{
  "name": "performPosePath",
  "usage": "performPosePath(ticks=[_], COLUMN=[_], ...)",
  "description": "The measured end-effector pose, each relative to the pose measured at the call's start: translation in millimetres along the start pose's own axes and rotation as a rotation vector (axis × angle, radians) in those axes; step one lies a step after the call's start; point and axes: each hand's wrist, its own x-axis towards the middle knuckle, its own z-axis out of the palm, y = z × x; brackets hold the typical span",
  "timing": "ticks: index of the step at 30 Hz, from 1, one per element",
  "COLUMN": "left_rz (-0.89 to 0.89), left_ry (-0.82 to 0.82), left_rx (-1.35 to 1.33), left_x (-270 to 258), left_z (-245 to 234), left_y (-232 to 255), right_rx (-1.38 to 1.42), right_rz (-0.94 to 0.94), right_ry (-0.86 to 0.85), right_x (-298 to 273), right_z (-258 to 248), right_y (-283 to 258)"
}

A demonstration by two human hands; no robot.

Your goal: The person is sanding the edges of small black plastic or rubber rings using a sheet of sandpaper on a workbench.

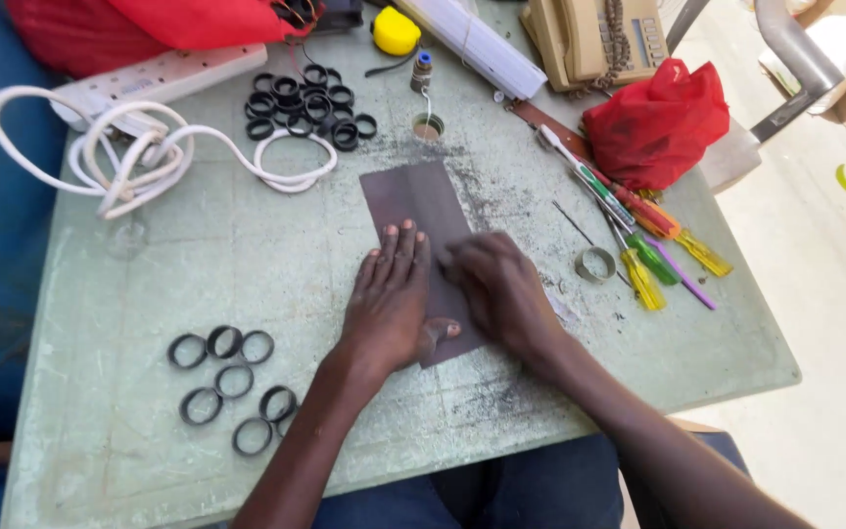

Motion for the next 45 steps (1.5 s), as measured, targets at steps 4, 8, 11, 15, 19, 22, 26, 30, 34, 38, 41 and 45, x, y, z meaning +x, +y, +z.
performPosePath(ticks=[4,8,11,15,19,22,26,30,34,38,41,45], left_rz=[0.000,0.005,-0.016,-0.002,0.000,0.006,0.007,-0.026,-0.022,-0.034,-0.003,0.003], left_ry=[0.021,-0.021,0.013,-0.025,-0.020,0.009,-0.001,-0.006,-0.029,-0.049,-0.032,-0.023], left_rx=[-0.008,-0.002,0.003,-0.054,-0.042,0.070,-0.062,-0.068,-0.061,-0.018,-0.016,0.007], left_x=[5.4,-1.1,6.4,-0.2,-2.2,12.6,-3.0,-5.2,-2.3,-4.9,6.1,1.8], left_z=[-4.8,-0.3,-8.3,-11.3,5.4,3.9,-4.7,-18.2,-20.4,-21.3,-18.5,-12.3], left_y=[-0.4,5.6,6.3,5.5,2.1,-8.8,7.6,10.2,10.6,10.5,1.1,8.4], right_rx=[-0.023,0.076,0.045,0.076,0.085,0.028,0.008,0.016,0.068,0.011,-0.012,0.009], right_rz=[0.008,-0.054,-0.099,-0.072,0.085,-0.064,0.014,-0.094,-0.179,0.039,-0.171,-0.012], right_ry=[0.100,0.151,0.142,0.121,0.016,0.104,0.078,0.131,0.203,0.061,0.210,0.196], right_x=[-55.8,13.0,98.5,53.5,-60.2,-56.9,27.0,112.0,20.6,-67.6,-40.7,100.5], right_z=[-12.7,11.8,38.4,31.2,-11.8,-4.1,25.6,51.2,18.9,-5.1,26.6,47.5], right_y=[-23.7,18.8,71.1,43.6,-19.5,-9.6,45.5,87.5,30.7,-21.6,44.9,91.2])
